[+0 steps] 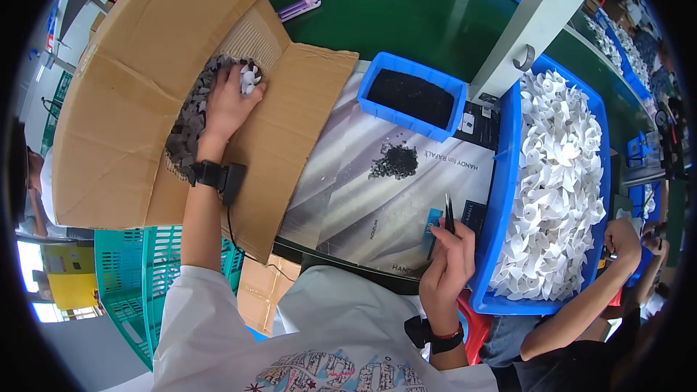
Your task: The person picks up a white fan blade from a box, uses tweezers to place a small black component into its center, and sets the assembled piece aside.
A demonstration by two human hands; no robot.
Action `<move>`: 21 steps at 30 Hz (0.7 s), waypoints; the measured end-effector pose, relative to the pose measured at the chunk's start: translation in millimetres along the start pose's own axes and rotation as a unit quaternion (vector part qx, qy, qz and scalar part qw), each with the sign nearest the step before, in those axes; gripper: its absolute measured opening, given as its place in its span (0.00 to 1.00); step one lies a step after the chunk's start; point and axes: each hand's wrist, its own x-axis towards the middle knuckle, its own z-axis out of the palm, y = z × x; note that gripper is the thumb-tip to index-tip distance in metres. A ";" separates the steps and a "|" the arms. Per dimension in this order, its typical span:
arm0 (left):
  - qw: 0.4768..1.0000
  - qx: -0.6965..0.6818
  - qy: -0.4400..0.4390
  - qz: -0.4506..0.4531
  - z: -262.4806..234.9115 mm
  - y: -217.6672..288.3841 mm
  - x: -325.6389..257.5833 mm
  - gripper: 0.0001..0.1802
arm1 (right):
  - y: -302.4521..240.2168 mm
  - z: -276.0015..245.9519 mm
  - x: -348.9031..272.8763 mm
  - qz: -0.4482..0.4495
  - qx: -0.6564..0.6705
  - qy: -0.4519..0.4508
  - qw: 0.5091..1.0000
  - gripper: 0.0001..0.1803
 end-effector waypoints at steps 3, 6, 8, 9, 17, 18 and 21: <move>0.999 -0.030 0.004 0.017 4.8 -0.1 -1.8 0.30 | 0.6 0.4 0.6 -0.017 -0.016 -0.003 1.000 0.16; 0.998 -0.066 -0.005 0.019 6.3 2.6 -2.1 0.29 | -1.8 0.8 0.9 -0.006 -0.025 0.007 1.000 0.17; 0.997 -0.073 -0.001 0.015 4.1 2.3 -1.3 0.28 | -2.1 1.5 2.0 -0.006 -0.020 0.019 1.000 0.16; 0.997 -0.078 -0.007 0.015 4.8 -0.2 -1.9 0.28 | -1.1 0.9 2.1 -0.003 -0.026 0.017 1.000 0.16; 0.997 -0.070 0.004 0.022 4.0 -0.8 -1.3 0.28 | -3.7 9.5 2.3 0.108 0.274 -0.031 0.955 0.13; 0.997 -0.071 -0.006 0.012 3.3 1.5 -1.7 0.28 | -0.4 14.1 2.6 0.085 0.267 -0.029 0.960 0.12; 0.997 -0.077 -0.002 0.002 3.0 3.8 -3.1 0.29 | -0.8 23.6 4.3 0.087 0.267 -0.018 0.960 0.11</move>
